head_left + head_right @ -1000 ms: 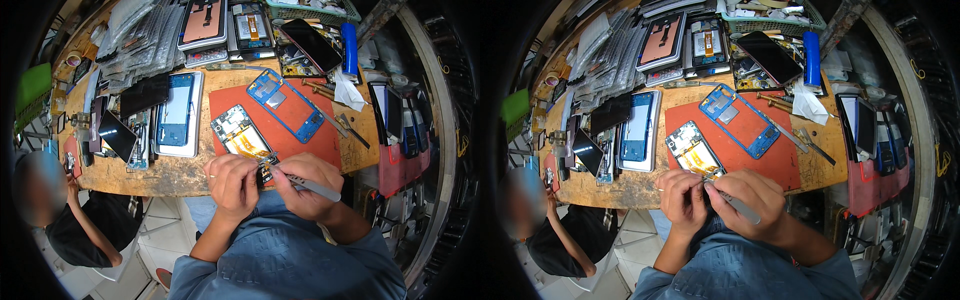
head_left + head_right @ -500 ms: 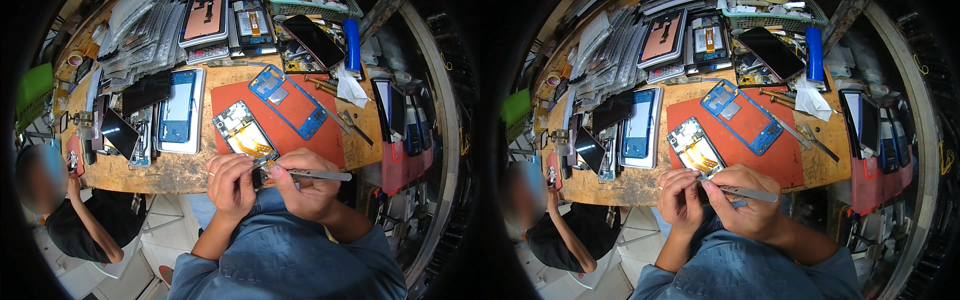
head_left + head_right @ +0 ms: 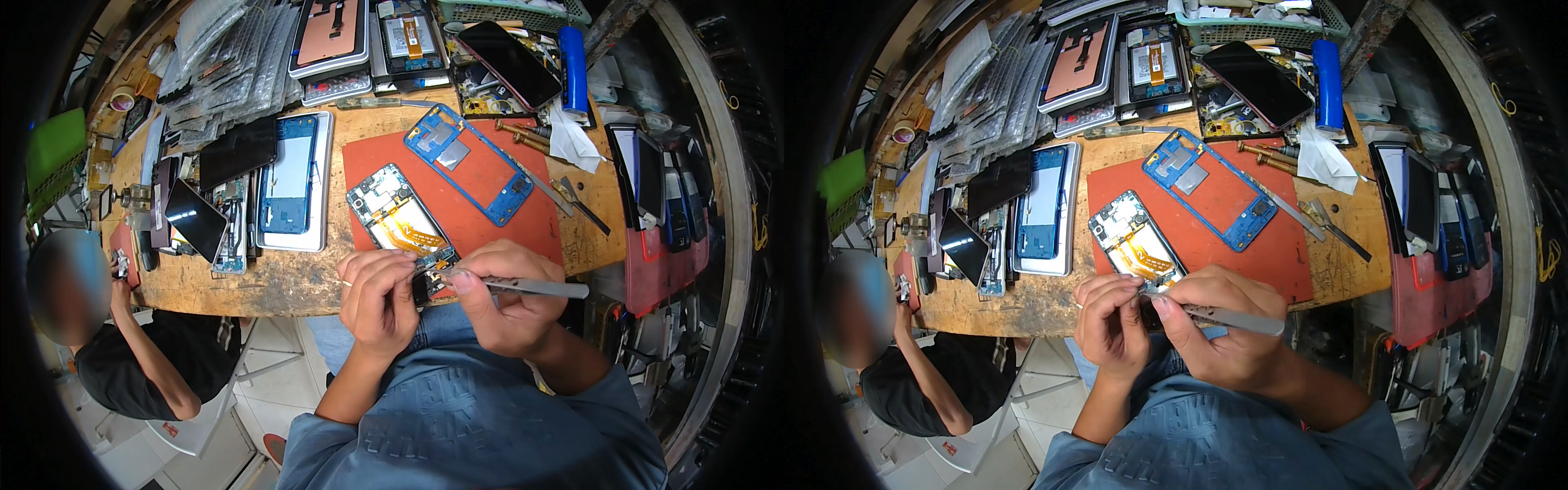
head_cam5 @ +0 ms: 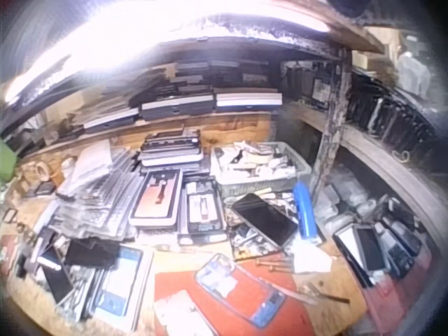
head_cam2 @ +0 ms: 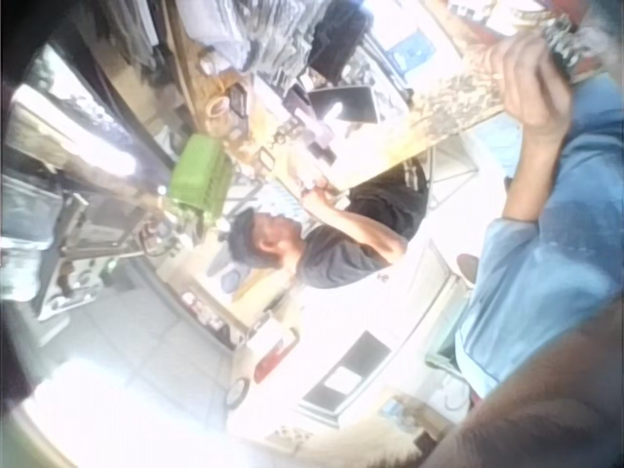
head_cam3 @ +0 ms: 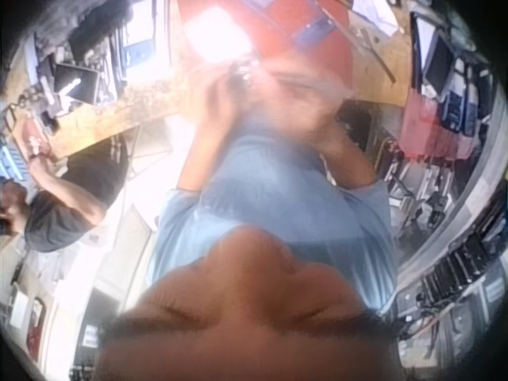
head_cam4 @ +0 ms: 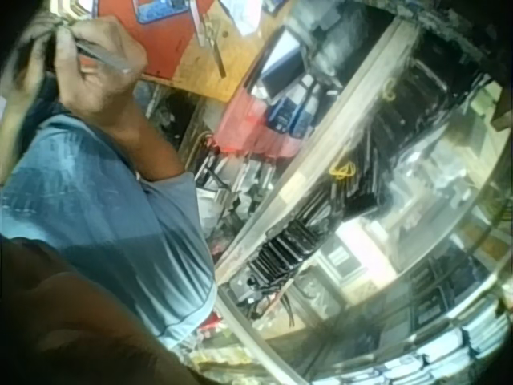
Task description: The person disassembles a smartphone, removes the battery, and uses tweezers to adjust internal components. They then apply adhesive to the device and continue handling small parts on a cluttered workbench.
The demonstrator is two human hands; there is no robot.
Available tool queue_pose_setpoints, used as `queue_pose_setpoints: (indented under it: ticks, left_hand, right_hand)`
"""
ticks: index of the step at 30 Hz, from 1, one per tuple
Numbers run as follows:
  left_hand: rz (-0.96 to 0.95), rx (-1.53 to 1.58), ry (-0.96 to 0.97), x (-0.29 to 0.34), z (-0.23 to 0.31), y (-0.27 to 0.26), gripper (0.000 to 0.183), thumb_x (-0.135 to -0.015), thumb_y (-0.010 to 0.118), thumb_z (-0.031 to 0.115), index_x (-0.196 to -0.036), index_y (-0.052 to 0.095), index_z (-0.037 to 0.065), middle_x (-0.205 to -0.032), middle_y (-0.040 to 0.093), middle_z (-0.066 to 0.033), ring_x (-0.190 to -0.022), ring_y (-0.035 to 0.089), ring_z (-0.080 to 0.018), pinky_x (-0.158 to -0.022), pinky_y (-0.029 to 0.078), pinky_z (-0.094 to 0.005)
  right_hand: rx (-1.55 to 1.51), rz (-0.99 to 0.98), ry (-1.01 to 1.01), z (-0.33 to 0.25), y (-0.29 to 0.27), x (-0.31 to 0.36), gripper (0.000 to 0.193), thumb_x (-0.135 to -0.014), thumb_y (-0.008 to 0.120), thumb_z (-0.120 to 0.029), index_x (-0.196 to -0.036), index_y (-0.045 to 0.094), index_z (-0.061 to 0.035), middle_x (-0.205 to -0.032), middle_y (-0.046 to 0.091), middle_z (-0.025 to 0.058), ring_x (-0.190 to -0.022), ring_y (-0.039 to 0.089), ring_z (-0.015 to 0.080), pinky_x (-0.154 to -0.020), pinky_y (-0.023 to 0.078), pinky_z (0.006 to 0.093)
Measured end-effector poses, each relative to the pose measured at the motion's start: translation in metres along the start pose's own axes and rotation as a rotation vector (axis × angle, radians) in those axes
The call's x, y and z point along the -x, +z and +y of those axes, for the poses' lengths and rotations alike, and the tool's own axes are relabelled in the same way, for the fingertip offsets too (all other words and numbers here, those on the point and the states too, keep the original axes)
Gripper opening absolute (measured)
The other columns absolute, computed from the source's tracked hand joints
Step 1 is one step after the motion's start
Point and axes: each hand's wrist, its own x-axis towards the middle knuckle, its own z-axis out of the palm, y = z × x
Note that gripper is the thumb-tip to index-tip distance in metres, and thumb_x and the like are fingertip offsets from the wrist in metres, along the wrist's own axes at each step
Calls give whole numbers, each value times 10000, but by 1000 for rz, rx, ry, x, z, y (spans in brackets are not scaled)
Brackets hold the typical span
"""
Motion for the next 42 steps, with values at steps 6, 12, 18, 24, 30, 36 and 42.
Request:
queue_pose_setpoints:
  ticks: [6,12,18,24,30,36,42]
  left_hand:
    - [-9,-4,-4,0,1,1,107,-939,768,-28,-1013,708,20,-971,795,-110,-896,749,-287,-870,516,-393]
    - [-3,-7,-5,0,0,1,121,-925,771,-34,-1014,712,24,-969,793,-106,-897,746,-285,-872,513,-394]
    - [-16,-29,18,0,-1,1,131,-916,780,-23,-1023,718,20,-974,793,-108,-897,743,-284,-870,512,-395]
    - [-5,-2,4,2,-1,0,133,-912,777,-29,-1022,718,16,-980,795,-115,-897,748,-289,-863,516,-394]
    - [5,22,-12,1,-3,2,111,-923,759,-39,-1013,713,8,-978,798,-125,-907,759,-296,-863,523,-392]
    - [-24,0,-31,2,1,-6,162,-871,791,-37,-1009,744,33,-986,781,-91,-927,730,-291,-878,503,-399]
    - [-224,-145,-17,19,23,-25,283,-766,869,65,-1038,809,117,-1005,734,-13,-971,670,-246,-909,447,-392]
  right_hand:
    - [71,-6,-59,2,3,1,138,-898,811,32,-972,698,2,-788,718,132,-630,710,226,-566,553,326]
    - [63,-12,-58,-1,1,-1,154,-881,814,43,-966,692,3,-783,710,133,-624,705,242,-560,551,336]
    - [132,-26,-83,-1,4,-1,156,-883,812,49,-968,689,4,-787,700,125,-623,702,241,-555,544,336]
    - [74,-48,-51,1,8,1,133,-930,795,28,-990,677,19,-811,702,130,-668,718,208,-578,563,329]
    - [-602,102,431,-11,-2,8,139,-1087,678,-109,-1082,631,21,-894,712,94,-809,735,129,-737,602,278]
    - [539,-123,531,8,-72,-28,155,-1036,746,-146,-1016,684,-5,-867,668,87,-681,661,197,-634,510,396]
    - [1002,60,-54,37,-108,-30,240,-904,806,-25,-1135,741,-11,-995,684,131,-872,669,349,-807,550,445]
